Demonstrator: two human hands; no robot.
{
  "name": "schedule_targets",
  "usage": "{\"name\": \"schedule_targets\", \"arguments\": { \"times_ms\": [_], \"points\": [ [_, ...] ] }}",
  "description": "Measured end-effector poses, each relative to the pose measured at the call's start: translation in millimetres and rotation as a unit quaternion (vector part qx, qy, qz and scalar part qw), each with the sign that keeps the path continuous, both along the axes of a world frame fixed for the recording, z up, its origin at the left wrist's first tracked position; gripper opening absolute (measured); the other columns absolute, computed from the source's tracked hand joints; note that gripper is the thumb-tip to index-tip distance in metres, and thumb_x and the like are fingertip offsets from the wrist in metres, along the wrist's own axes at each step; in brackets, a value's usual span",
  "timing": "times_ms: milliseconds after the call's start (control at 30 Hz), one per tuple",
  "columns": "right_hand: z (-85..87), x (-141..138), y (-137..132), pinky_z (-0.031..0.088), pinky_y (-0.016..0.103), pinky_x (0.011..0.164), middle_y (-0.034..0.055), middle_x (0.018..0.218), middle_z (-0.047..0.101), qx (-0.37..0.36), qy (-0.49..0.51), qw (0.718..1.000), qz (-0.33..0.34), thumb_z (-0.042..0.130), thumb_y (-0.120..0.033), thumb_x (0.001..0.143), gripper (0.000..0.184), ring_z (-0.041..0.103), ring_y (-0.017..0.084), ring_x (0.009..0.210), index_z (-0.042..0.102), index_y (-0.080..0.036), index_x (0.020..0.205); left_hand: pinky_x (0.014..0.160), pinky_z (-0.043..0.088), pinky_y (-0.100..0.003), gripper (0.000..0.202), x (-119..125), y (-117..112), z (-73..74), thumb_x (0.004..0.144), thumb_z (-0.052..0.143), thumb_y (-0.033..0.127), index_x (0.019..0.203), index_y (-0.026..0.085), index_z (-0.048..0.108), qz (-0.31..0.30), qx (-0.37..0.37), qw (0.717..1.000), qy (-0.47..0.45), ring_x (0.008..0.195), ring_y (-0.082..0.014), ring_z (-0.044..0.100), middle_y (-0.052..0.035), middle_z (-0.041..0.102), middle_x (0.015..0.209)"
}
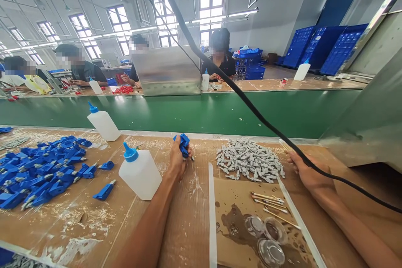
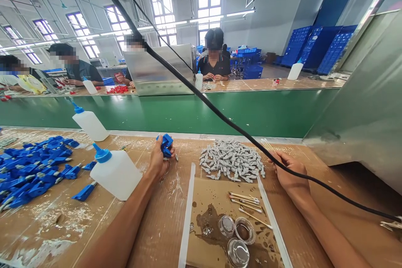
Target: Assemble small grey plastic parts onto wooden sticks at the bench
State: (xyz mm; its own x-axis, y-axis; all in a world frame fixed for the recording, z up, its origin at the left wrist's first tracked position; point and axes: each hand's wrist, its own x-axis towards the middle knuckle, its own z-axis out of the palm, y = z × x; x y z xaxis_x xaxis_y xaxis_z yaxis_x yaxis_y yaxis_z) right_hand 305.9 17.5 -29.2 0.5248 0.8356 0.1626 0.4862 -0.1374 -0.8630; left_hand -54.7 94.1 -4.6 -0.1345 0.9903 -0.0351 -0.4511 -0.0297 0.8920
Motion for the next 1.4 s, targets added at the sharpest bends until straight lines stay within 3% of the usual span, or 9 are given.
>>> {"name": "schedule_targets", "arguments": {
  "times_ms": [167,367,600,767,900,1067,1200,1300,1400],
  "points": [
    [-1.3,2,1,0.044,0.031,0.059,0.0025,0.058,0.064,-0.007,0.002,1.000,0.000,0.062,-0.054,0.085,0.037,0.057,0.019,0.056,0.071,-0.019,0.076,0.052,0.045,-0.022,0.038,-6,9,-12.8,0.092,0.060,0.056,0.087,0.019,0.055,0.056,0.041,0.990,0.122,0.052,-0.0086,0.051,0.0063,0.054,0.066],
    [-6.0,6,3,0.043,0.032,0.058,0.0028,0.059,0.063,-0.014,0.001,1.000,0.006,0.060,-0.056,0.084,0.041,0.057,0.021,0.057,0.073,-0.017,0.081,0.065,0.043,-0.024,0.031,-10,2,-7.2,0.095,0.057,0.052,0.093,0.022,0.055,0.078,0.108,0.963,0.235,0.067,-0.0113,0.049,0.0042,0.051,0.077],
    [-18.0,12,9,0.045,0.033,0.060,0.0039,0.068,0.068,-0.013,0.011,1.000,-0.004,0.060,-0.061,0.080,0.050,0.058,0.021,0.059,0.075,-0.016,0.096,0.064,0.039,-0.027,0.030,27,-24,-16.9,0.095,0.056,0.052,0.093,0.022,0.057,-0.079,0.143,0.938,0.307,0.066,-0.0139,0.047,0.0037,0.052,0.075],
    [-26.7,17,16,0.043,0.033,0.059,0.0031,0.063,0.067,-0.015,0.014,0.999,-0.030,0.058,-0.067,0.074,0.054,0.057,0.021,0.057,0.076,-0.018,0.088,0.073,0.038,-0.029,0.027,30,-21,-19.8,0.092,0.063,0.046,0.087,0.020,0.058,-0.085,0.134,0.939,0.306,0.074,-0.0158,0.048,0.0028,0.054,0.078],
    [-28.9,19,17,0.043,0.034,0.060,0.0041,0.067,0.069,-0.018,0.013,0.999,-0.031,0.059,-0.068,0.072,0.055,0.057,0.021,0.057,0.076,-0.018,0.089,0.075,0.039,-0.030,0.021,14,-12,-11.7,0.092,0.066,0.039,0.094,0.019,0.058,-0.033,0.120,0.955,0.268,0.077,-0.0153,0.048,0.0024,0.054,0.084],
    [-30.1,18,18,0.044,0.035,0.061,0.0044,0.067,0.069,-0.015,0.015,0.999,-0.032,0.056,-0.068,0.072,0.058,0.058,0.022,0.058,0.077,-0.017,0.092,0.063,0.039,-0.024,0.027,6,-10,-3.8,0.088,0.070,0.045,0.089,0.021,0.057,-0.005,0.076,0.985,0.158,0.069,-0.0125,0.046,0.0042,0.050,0.078],
    [-30.4,17,19,0.042,0.034,0.059,0.0038,0.060,0.065,-0.012,0.010,1.000,-0.027,0.055,-0.070,0.071,0.059,0.056,0.022,0.056,0.075,-0.017,0.085,0.051,0.036,-0.021,0.036,19,-20,7.4,0.090,0.060,0.056,0.087,0.019,0.057,-0.066,0.026,0.997,0.015,0.058,-0.0093,0.046,-0.0003,0.059,0.084],
    [-28.7,16,18,0.042,0.034,0.059,0.0038,0.061,0.066,-0.009,0.008,1.000,-0.026,0.054,-0.071,0.070,0.059,0.056,0.021,0.056,0.074,-0.017,0.085,0.047,0.035,-0.020,0.036,26,-29,16.8,0.093,0.054,0.049,0.089,0.014,0.062,-0.131,-0.022,0.988,-0.082,0.056,-0.0089,0.049,-0.0089,0.066,0.094],
    [-25.3,14,17,0.041,0.034,0.058,0.0035,0.060,0.065,-0.013,0.005,1.000,-0.026,0.055,-0.071,0.069,0.058,0.056,0.022,0.056,0.073,-0.018,0.082,0.045,0.036,-0.018,0.036,25,-34,22.3,0.096,0.050,0.047,0.101,0.015,0.064,-0.160,-0.054,0.973,-0.156,0.056,-0.0098,0.051,-0.0119,0.068,0.096]
  ]
}}
